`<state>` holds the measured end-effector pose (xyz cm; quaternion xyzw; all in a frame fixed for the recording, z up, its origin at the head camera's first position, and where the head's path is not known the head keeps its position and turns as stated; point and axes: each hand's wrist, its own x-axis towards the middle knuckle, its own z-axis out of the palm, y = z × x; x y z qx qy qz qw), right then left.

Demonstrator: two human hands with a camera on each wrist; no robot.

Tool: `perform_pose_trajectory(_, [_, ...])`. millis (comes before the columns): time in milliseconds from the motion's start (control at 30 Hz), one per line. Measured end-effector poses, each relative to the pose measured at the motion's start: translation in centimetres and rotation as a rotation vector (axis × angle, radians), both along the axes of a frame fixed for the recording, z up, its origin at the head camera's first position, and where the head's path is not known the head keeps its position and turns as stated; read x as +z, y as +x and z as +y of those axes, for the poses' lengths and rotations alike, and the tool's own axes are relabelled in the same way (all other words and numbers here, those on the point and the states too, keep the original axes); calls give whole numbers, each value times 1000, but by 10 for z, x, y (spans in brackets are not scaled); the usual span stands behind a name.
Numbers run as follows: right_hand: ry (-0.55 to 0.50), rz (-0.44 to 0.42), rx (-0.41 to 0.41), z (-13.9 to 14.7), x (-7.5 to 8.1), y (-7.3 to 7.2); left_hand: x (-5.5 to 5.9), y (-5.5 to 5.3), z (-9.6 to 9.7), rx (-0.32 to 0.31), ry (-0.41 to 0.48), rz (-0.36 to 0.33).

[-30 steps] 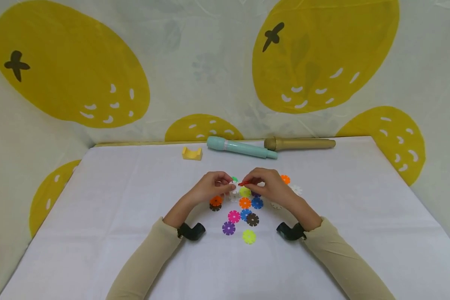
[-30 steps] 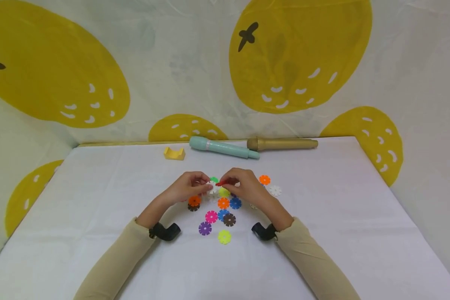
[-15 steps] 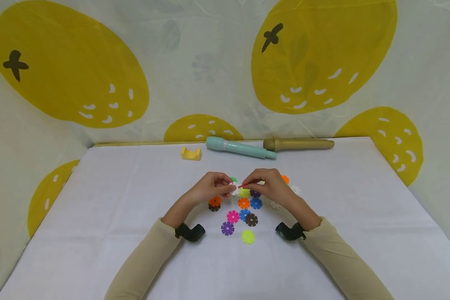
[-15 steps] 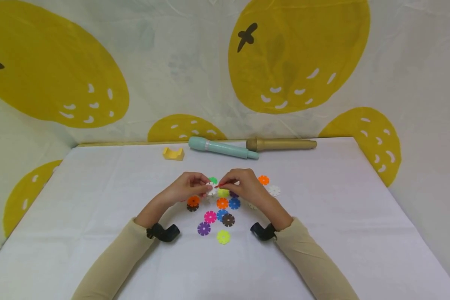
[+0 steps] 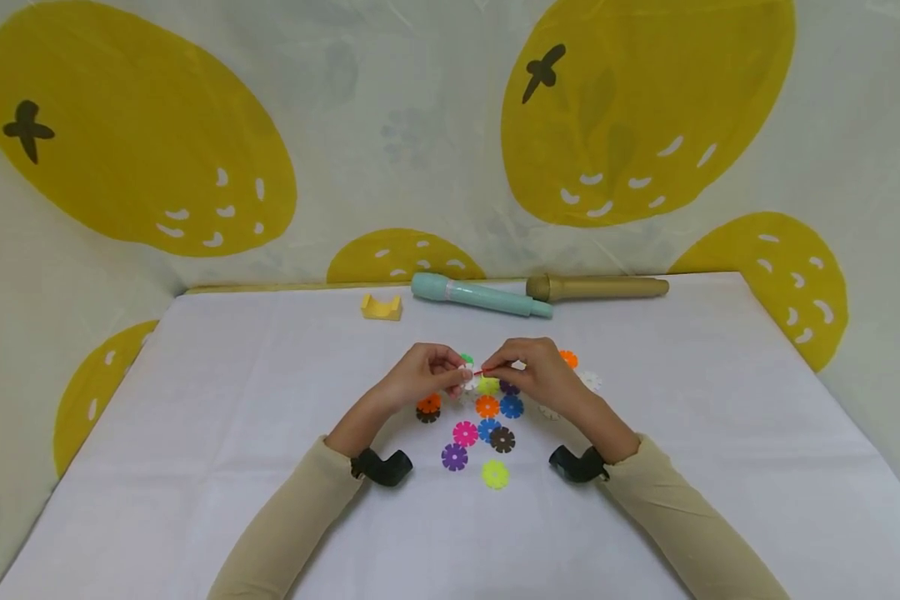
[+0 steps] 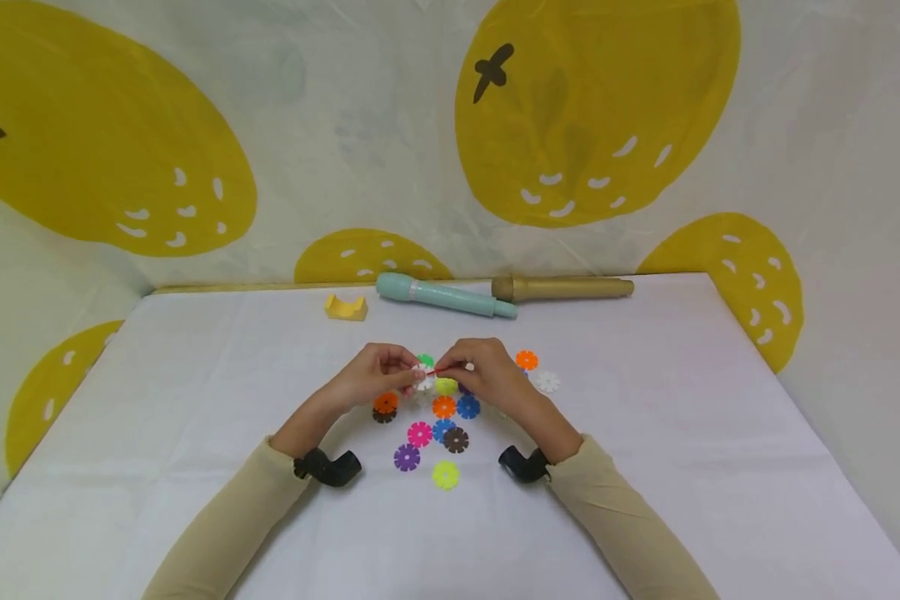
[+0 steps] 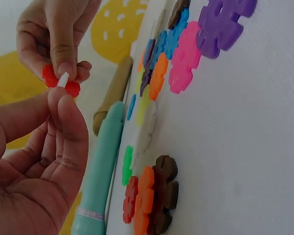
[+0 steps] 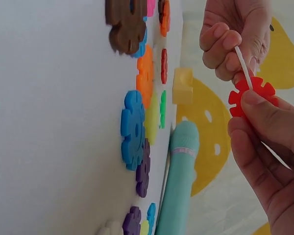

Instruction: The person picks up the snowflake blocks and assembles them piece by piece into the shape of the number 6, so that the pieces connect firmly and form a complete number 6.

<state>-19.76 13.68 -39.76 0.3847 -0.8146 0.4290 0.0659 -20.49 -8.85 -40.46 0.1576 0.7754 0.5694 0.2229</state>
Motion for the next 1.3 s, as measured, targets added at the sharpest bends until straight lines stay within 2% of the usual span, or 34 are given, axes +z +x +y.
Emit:
perform_pose_trajectory(67, [6,8,-3,-1,1,-1,0,-1,0,4,-1,-3])
perform_pose_trajectory(267, [29,-64,-42,0,1,-3,-2,-4,-1,14,-2,-56])
perform_pose_trajectory(600, [100,-158,-55,-1,-1,-5,-7,-5,-6,-39,41,-69])
perform_pose_trajectory(767, [213,-244,-109,1,-3,-5,-8,-6,-7,-54,28,-77])
perform_pose_trajectory(933, [334,-323,-100,2,-8,-5,-9,-7,-7,-83,30,-65])
perform_pose_trajectory(1100, [372,-353,-68,3,-12,-6,-10,-7,-7,-84,27,-73])
perform_pose_trajectory(1300, [387,-341,-66,3,-15,-7,-12,-8,-7,-88,22,-68])
